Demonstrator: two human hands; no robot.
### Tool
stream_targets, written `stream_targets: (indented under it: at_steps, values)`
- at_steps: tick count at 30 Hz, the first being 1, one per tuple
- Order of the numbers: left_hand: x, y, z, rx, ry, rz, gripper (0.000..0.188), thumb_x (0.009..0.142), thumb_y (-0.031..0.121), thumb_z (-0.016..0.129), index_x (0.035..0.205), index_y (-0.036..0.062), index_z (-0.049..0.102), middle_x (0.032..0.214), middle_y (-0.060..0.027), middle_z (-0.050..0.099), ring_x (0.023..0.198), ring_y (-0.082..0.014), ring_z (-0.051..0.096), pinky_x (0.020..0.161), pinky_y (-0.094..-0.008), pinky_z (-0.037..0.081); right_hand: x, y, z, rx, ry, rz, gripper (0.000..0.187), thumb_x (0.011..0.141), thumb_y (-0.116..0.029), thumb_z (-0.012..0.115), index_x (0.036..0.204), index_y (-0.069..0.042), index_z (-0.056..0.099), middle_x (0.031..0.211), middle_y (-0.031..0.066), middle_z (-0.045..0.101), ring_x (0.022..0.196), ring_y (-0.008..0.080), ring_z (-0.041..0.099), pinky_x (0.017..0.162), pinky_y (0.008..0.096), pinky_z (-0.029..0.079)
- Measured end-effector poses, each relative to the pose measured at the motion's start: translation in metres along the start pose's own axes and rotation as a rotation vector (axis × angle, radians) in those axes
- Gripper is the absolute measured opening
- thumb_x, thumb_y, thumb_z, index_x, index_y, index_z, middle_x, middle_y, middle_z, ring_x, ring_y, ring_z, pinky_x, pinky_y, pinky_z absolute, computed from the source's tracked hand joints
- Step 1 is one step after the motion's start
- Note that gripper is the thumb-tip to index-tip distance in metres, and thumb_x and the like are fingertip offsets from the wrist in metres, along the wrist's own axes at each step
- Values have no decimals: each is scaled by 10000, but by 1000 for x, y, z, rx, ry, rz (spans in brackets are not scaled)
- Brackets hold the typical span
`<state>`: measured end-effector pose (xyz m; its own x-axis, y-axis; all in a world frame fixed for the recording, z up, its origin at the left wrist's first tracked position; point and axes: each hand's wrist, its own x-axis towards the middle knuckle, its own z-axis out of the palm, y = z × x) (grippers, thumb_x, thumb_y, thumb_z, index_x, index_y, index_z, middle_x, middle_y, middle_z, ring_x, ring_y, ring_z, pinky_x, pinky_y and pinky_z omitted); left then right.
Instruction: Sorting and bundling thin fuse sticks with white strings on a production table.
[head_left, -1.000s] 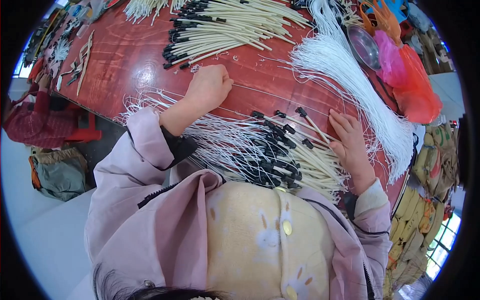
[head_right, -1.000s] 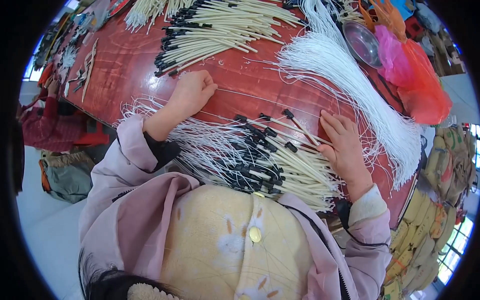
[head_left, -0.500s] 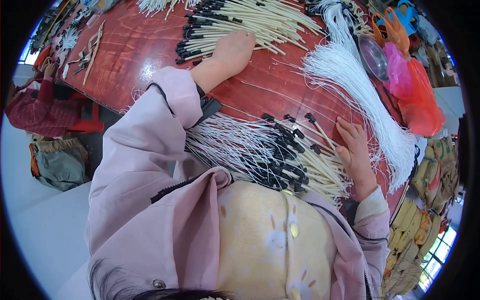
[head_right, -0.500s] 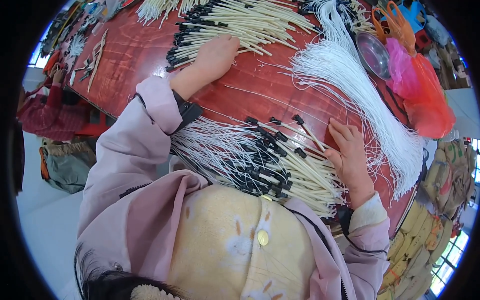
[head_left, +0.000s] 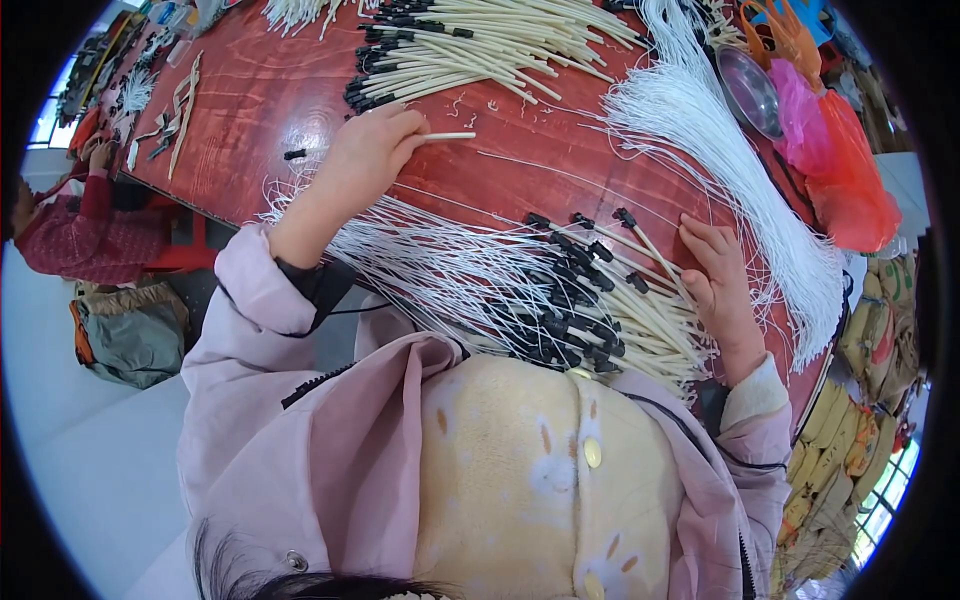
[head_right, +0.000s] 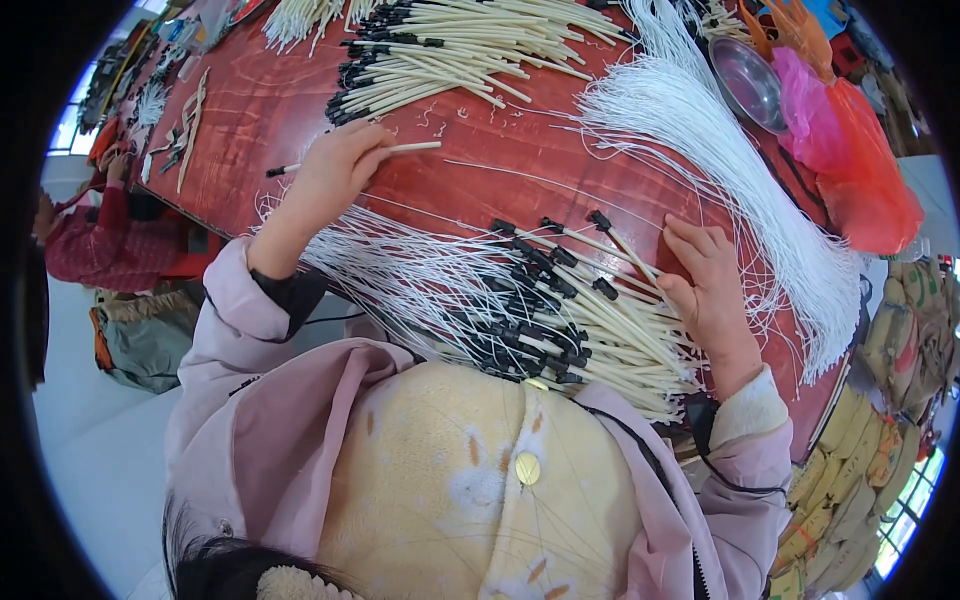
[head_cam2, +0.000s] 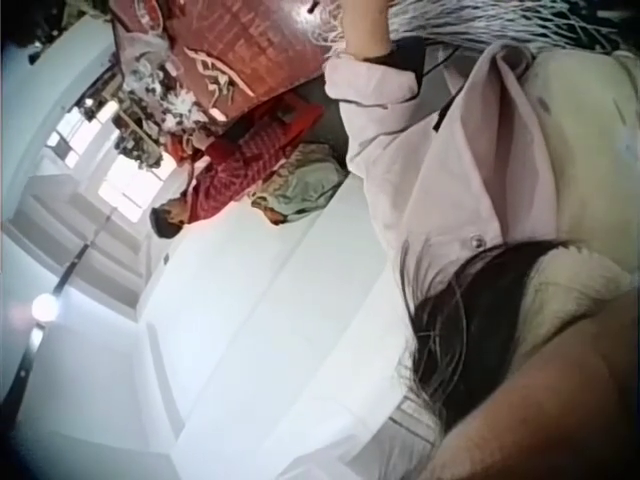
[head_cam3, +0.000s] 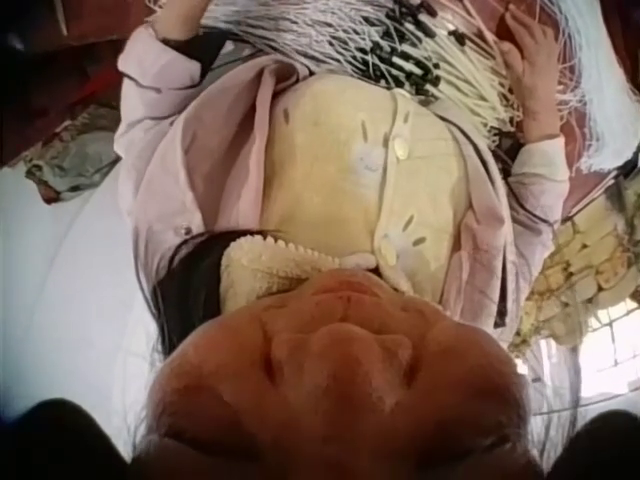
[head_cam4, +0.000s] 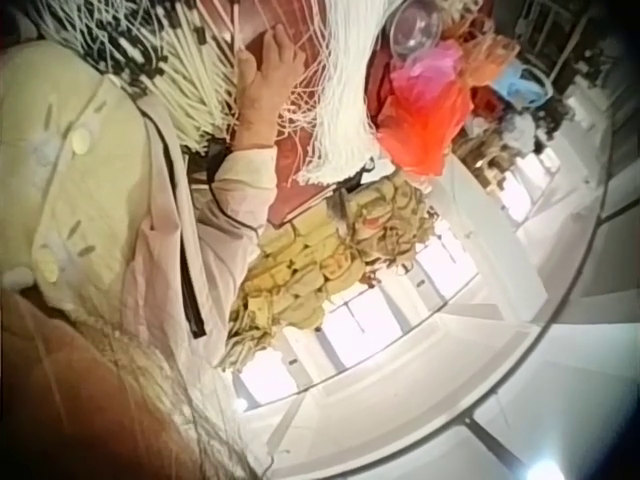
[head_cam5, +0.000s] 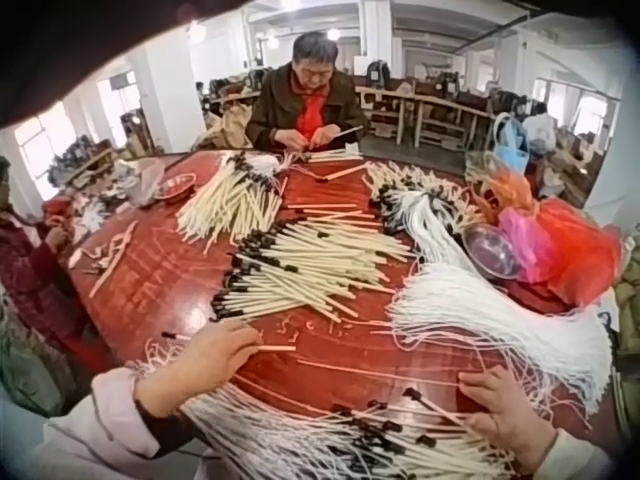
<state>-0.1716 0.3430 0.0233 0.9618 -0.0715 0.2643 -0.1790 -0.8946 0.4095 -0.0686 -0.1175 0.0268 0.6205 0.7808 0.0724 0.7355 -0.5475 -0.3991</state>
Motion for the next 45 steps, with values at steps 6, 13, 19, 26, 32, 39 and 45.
stream_targets:
  at_steps: [6,13,19,26,32,39,45]
  values:
    - [-10,2,0,-4,-12,-7,98,919,116,640,977,51,685,874,-153,634,848,-381,635,724,-462,500,0,-1,1,1,5,-3,697,967,-551,523,1265,72,618,1390,175,582,1174,350,535,1056,425,394]
    - [-10,1,3,-36,-9,17,103,913,111,645,980,44,685,871,-164,638,829,-392,629,722,-468,495,-1,-4,3,8,27,12,666,957,-529,561,1265,59,623,1387,168,582,1190,359,538,1056,427,399]
    - [-9,6,3,-31,-31,2,109,913,111,643,986,40,683,877,-164,641,835,-392,630,727,-468,495,-1,-3,3,-8,16,21,660,953,-523,579,1270,55,623,1385,163,581,1203,359,537,1059,428,397]
    - [0,11,11,-36,-42,10,111,924,133,636,980,49,682,894,-149,634,853,-384,631,739,-461,506,-2,0,1,-4,13,32,643,935,-500,609,1274,47,626,1386,157,579,1207,355,534,1061,425,393]
    - [50,38,62,118,-88,293,91,866,143,637,910,88,694,946,-97,642,897,-317,655,766,-421,545,5,-5,-3,-51,-73,-22,696,958,-550,538,1324,40,590,1440,161,543,1247,360,502,1099,433,354]
    - [105,123,111,100,-223,571,122,832,162,624,882,58,664,921,-86,632,907,-298,651,769,-422,548,26,-3,3,-144,25,-171,724,964,-566,493,1375,27,549,1468,158,524,1261,355,489,1107,450,339]
    - [88,64,49,-54,126,279,276,907,236,655,1087,29,685,1058,-152,690,946,-336,674,823,-458,540,32,9,-15,-175,78,-19,528,921,-333,656,1351,-36,585,1419,118,562,1228,334,510,1064,432,384]
